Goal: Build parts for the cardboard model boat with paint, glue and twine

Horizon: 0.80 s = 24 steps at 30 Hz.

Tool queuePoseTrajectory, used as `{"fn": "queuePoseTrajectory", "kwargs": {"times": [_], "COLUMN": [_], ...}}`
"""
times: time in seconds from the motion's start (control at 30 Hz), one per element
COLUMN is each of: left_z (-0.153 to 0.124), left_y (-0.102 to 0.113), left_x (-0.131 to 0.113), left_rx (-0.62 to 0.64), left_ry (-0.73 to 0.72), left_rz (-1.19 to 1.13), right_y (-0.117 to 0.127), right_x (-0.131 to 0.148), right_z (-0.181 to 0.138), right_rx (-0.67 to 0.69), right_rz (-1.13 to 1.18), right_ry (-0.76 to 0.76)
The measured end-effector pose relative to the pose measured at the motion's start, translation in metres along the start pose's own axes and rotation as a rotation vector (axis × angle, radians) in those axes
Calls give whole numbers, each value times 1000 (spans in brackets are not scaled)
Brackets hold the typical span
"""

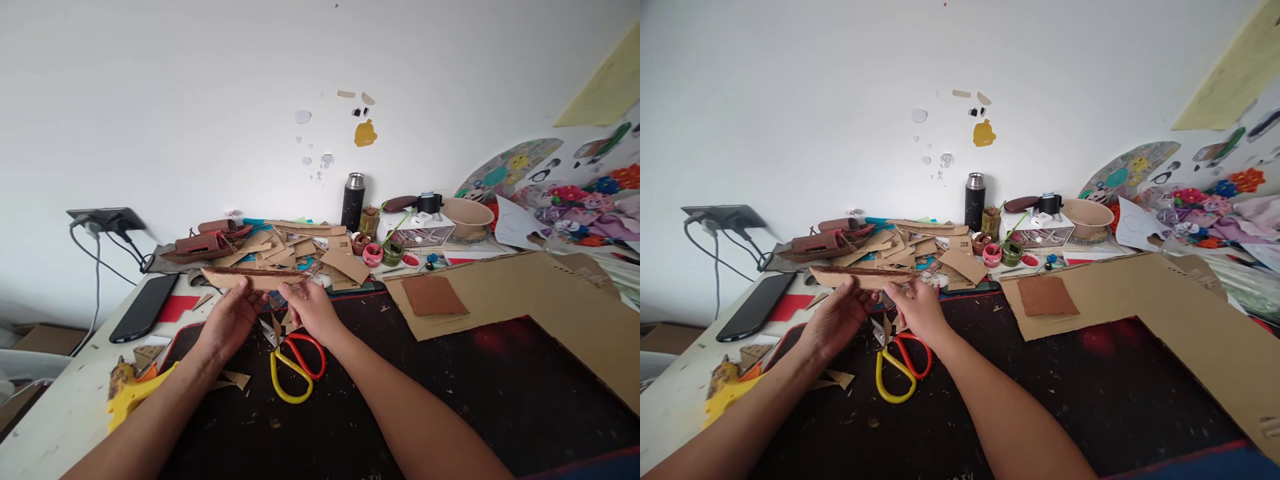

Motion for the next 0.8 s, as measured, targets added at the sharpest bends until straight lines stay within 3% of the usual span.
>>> {"fn": "queuePoseTrajectory", "kwargs": {"times": [0.37,0.8], "left_z": [7,5], "left_y": [2,1], "left_x": [-13,-15], "left_rx": [-208,-186], "left_ry": [-49,-58], "left_rz": [-38,-53], "right_y": [6,10], "right_x": [-10,-1], "right_z": [4,2], "right_rx": [-54,-129], "right_rz": [35,71], "right_ry": [-25,19]}}
Point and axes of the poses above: each hand's wrist, its own z-axis towards the middle knuckle, its own y-axis out of the back of the hand, x = y × z, the point moved 3 cm from there along z, towards the middle knuckle, and after that the axes turned 7 degrees about x, right-handed, at the moved point
